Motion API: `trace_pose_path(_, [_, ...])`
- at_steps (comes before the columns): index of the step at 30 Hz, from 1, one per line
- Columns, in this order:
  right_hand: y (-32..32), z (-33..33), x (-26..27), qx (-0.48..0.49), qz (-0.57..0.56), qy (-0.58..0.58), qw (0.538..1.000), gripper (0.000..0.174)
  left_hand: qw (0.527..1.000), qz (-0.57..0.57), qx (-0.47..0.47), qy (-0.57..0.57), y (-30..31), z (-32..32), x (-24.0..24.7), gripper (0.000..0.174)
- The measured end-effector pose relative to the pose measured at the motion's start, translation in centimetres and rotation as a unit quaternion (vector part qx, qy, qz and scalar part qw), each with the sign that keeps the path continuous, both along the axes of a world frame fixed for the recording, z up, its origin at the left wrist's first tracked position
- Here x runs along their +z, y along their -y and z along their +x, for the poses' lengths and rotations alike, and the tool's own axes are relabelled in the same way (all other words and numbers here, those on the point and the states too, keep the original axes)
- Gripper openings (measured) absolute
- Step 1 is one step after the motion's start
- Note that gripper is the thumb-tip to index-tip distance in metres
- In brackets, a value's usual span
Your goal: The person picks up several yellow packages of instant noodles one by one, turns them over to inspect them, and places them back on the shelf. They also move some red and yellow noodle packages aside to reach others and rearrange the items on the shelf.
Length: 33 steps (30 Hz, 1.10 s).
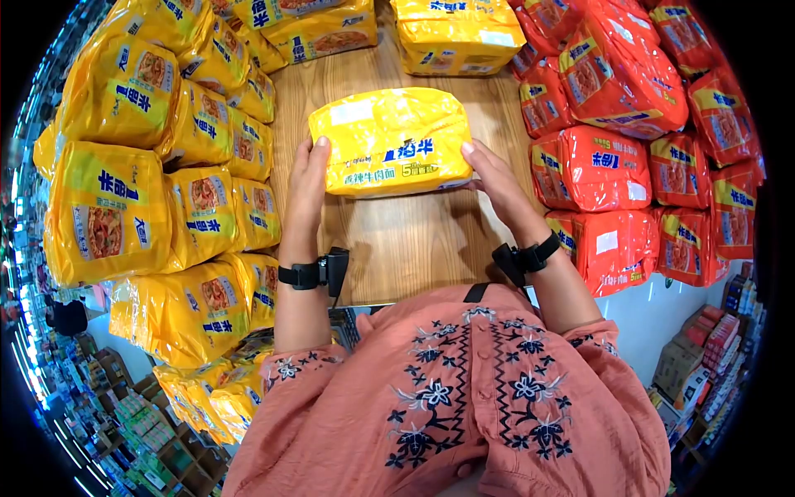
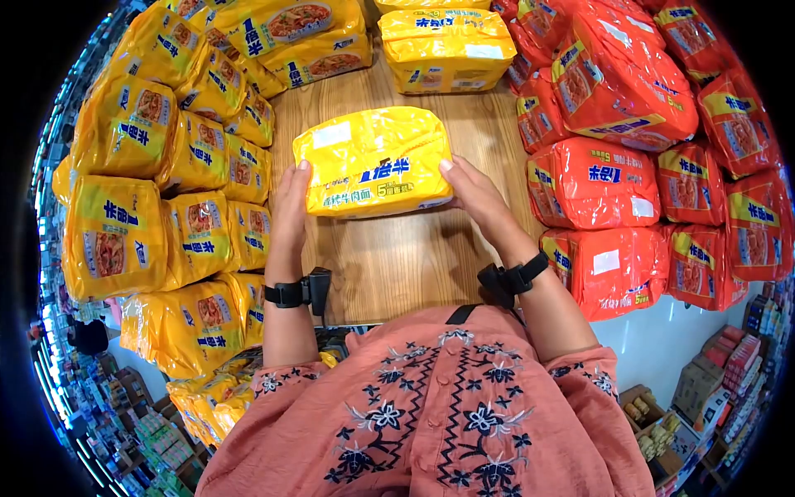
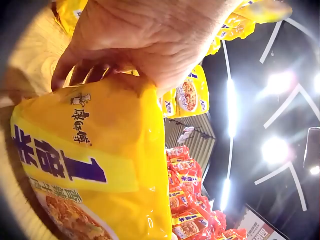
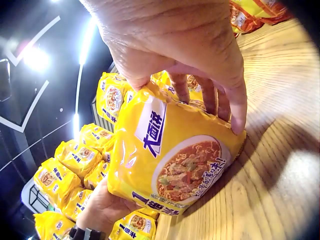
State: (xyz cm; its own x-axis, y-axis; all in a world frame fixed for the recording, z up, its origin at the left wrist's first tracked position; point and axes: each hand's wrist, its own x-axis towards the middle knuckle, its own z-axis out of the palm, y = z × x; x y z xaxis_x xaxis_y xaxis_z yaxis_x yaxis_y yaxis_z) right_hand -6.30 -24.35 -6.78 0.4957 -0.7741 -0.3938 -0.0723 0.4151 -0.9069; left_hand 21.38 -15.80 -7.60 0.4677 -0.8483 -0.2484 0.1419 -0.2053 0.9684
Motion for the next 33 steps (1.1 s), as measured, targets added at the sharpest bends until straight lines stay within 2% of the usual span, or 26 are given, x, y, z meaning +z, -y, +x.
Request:
trace_pose_path(2, [0.1,-0.2,-0.5,0.008,0.002,-0.001,1.000,0.053,1.000,-0.014,-0.017,0.002,0.3,0.8,-0.6,0.064])
trace_pose_path(4, [0.3,-0.4,-1.0,0.026,0.006,-0.003,1.000,0.058,1.000,-0.021,-0.008,0.021,0.7,1.1,-0.4,0.068])
trace_pose_path(8, [0.1,-0.8,-0.7,-0.008,-0.043,-0.045,0.998,0.050,0.999,-0.030,-0.016,0.037,2.2,2.5,-0.4,0.072])
trace_pose_path(11, [0.8,-2.7,-1.9,0.017,-0.038,-0.088,0.995,0.049,0.997,-0.018,-0.063,0.037,2.8,2.5,1.0,0.070])
trace_pose_path(13, [0.5,-3.6,-0.7,0.026,-0.004,-0.102,0.994,0.048,0.995,0.009,-0.096,0.023,3.1,3.5,0.2,0.061])
trace_pose_path(16, [-0.5,-3.5,1.1,0.040,0.037,-0.045,0.997,0.048,0.995,0.015,-0.094,0.012,3.1,3.9,-0.8,0.051])
trace_pose_path(18, [-0.3,-3.2,0.2,0.030,0.041,-0.020,0.999,0.045,0.996,0.009,-0.085,0.022,2.6,3.1,-0.2,0.050])
trace_pose_path(20, [0.5,-3.1,-0.7,0.022,0.043,0.001,0.999,0.045,0.995,0.005,-0.085,0.046,1.5,2.3,0.8,0.054])
trace_pose_path(22, [1.5,-3.0,-1.3,0.016,0.044,0.017,0.999,0.046,0.983,0.051,-0.096,0.146,0.0,2.4,1.1,0.049])
trace_pose_path(24, [1.8,-2.1,-0.7,-0.043,0.032,0.088,0.995,0.048,0.965,0.062,-0.128,0.219,-1.9,2.1,1.9,0.051])
trace_pose_path(25, [1.9,-1.6,-0.3,-0.073,0.026,0.122,0.990,0.050,0.975,0.092,-0.144,0.141,-3.2,1.2,2.8,0.054])
trace_pose_path(26, [2.1,-1.3,0.0,-0.049,0.020,0.156,0.986,0.056,0.978,0.121,-0.158,0.061,-4.2,0.2,3.7,0.058])
trace_pose_path(29, [2.7,-1.0,-0.2,-0.014,-0.095,0.079,0.992,0.057,0.925,0.218,-0.308,-0.044,-6.4,0.2,3.6,0.061])
trace_pose_path(30, [2.6,-1.1,-0.2,-0.019,-0.107,0.060,0.992,0.055,0.925,0.202,-0.318,0.043,-6.3,0.3,3.7,0.057])
trace_pose_path(33, [2.1,-2.3,-0.7,-0.003,-0.112,-0.003,0.994,0.051,0.977,0.111,-0.152,0.103,-5.8,1.1,2.1,0.058])
